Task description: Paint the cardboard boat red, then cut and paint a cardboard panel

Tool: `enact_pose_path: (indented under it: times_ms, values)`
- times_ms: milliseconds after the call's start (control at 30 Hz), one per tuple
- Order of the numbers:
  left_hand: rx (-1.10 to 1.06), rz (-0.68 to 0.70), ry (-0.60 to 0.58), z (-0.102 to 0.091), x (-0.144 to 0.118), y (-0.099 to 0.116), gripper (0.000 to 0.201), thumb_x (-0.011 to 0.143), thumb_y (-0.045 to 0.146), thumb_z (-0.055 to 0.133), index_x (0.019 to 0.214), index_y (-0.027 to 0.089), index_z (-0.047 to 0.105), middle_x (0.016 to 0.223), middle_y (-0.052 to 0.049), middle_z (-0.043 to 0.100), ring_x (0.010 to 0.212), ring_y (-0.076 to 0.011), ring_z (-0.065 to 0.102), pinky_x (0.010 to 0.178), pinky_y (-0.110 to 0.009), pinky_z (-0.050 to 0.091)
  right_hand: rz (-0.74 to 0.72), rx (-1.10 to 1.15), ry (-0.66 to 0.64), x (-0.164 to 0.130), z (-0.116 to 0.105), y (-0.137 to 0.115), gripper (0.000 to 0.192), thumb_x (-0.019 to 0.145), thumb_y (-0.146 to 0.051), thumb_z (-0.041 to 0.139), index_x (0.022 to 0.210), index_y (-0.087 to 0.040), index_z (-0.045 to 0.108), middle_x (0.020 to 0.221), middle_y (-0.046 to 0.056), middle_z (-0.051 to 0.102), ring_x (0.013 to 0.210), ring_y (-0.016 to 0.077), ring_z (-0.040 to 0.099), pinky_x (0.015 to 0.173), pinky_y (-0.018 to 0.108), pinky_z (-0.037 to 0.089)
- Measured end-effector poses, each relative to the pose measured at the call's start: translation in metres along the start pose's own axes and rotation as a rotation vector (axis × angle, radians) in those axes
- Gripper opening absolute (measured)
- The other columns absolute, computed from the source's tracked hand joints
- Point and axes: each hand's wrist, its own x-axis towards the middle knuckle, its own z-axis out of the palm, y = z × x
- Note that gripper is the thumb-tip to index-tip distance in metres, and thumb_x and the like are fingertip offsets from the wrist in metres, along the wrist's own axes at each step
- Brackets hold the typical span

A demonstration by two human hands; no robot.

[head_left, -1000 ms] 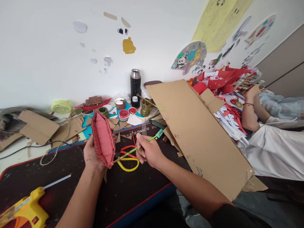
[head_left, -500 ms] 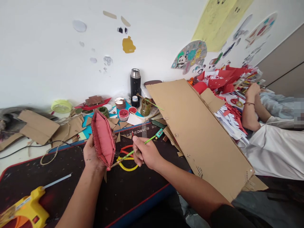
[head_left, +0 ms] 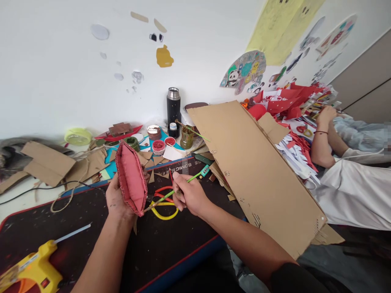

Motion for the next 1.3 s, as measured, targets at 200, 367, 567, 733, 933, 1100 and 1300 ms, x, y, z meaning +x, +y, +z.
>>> enact_pose_path:
  times_ms: [200, 367, 567, 733, 933, 1100, 1300]
  values:
    - [0.030, 0.004, -0.025, 0.0008, 0.0003, -0.0020, 0.038, 0.104, 0.027, 0.045, 0.113, 0.010, 0.079, 0.079, -0.011, 0.081, 0.069, -0.0260, 0.080, 0.079, -0.042, 0.071, -0.009, -0.020, 0.044, -0.0002, -0.0025, -0.0046, 0.067, 0.089, -0.085, 0.068, 0.069, -0.024, 0.050, 0.037, -0.012, 0.035, 0.029, 0.0100, 0.044, 0.034, 0.020, 0.022]
    - [0.014, -0.005, -0.004, 0.0030, -0.0024, -0.0007, 0.040, 0.105, 0.027, 0.044, 0.114, 0.009, 0.078, 0.078, -0.012, 0.081, 0.078, -0.0289, 0.082, 0.080, -0.044, 0.071, 0.006, -0.010, -0.013, -0.0010, 0.0019, -0.0010, 0.066, 0.089, -0.084, 0.070, 0.070, -0.024, 0.052, 0.037, -0.012, 0.037, 0.029, 0.0103, 0.046, 0.034, 0.020, 0.025]
    - [0.000, 0.000, -0.022, -0.0006, 0.0015, -0.0012, 0.038, 0.103, 0.025, 0.047, 0.116, 0.009, 0.079, 0.081, -0.013, 0.081, 0.080, -0.0302, 0.083, 0.082, -0.046, 0.071, -0.019, -0.034, 0.036, 0.0005, -0.0024, -0.0044, 0.066, 0.089, -0.085, 0.068, 0.069, -0.024, 0.050, 0.037, -0.012, 0.036, 0.029, 0.0098, 0.044, 0.034, 0.020, 0.023]
    - [-0.010, -0.017, -0.010, 0.0000, -0.0002, -0.0008, 0.039, 0.102, 0.027, 0.048, 0.116, 0.009, 0.079, 0.082, -0.014, 0.082, 0.081, -0.0320, 0.082, 0.079, -0.048, 0.072, -0.006, -0.043, -0.023, -0.0019, 0.0037, -0.0047, 0.066, 0.090, -0.085, 0.067, 0.070, -0.024, 0.051, 0.038, -0.011, 0.037, 0.029, 0.0107, 0.046, 0.035, 0.020, 0.025]
    - [-0.002, -0.007, -0.017, -0.0005, 0.0014, -0.0003, 0.040, 0.104, 0.027, 0.044, 0.115, 0.008, 0.078, 0.080, -0.014, 0.081, 0.079, -0.0298, 0.082, 0.081, -0.044, 0.071, -0.018, -0.044, -0.003, -0.0003, -0.0007, -0.0016, 0.065, 0.090, -0.083, 0.068, 0.070, -0.024, 0.052, 0.037, -0.011, 0.037, 0.029, 0.0107, 0.046, 0.034, 0.020, 0.024]
    - [0.004, -0.007, -0.008, 0.0015, -0.0001, -0.0012, 0.038, 0.102, 0.026, 0.048, 0.115, 0.008, 0.079, 0.080, -0.014, 0.081, 0.079, -0.0301, 0.082, 0.079, -0.042, 0.071, -0.022, -0.027, -0.013, -0.0012, -0.0005, -0.0026, 0.065, 0.089, -0.084, 0.069, 0.070, -0.024, 0.052, 0.037, -0.012, 0.037, 0.029, 0.0107, 0.046, 0.034, 0.020, 0.023]
    - [0.018, -0.005, -0.003, 0.0025, -0.0023, 0.0010, 0.040, 0.104, 0.027, 0.044, 0.114, 0.009, 0.078, 0.078, -0.012, 0.080, 0.076, -0.0279, 0.082, 0.081, -0.043, 0.071, -0.017, 0.002, -0.036, -0.0013, 0.0021, -0.0017, 0.065, 0.088, -0.082, 0.073, 0.068, -0.023, 0.053, 0.036, -0.011, 0.038, 0.028, 0.0103, 0.047, 0.033, 0.019, 0.024]
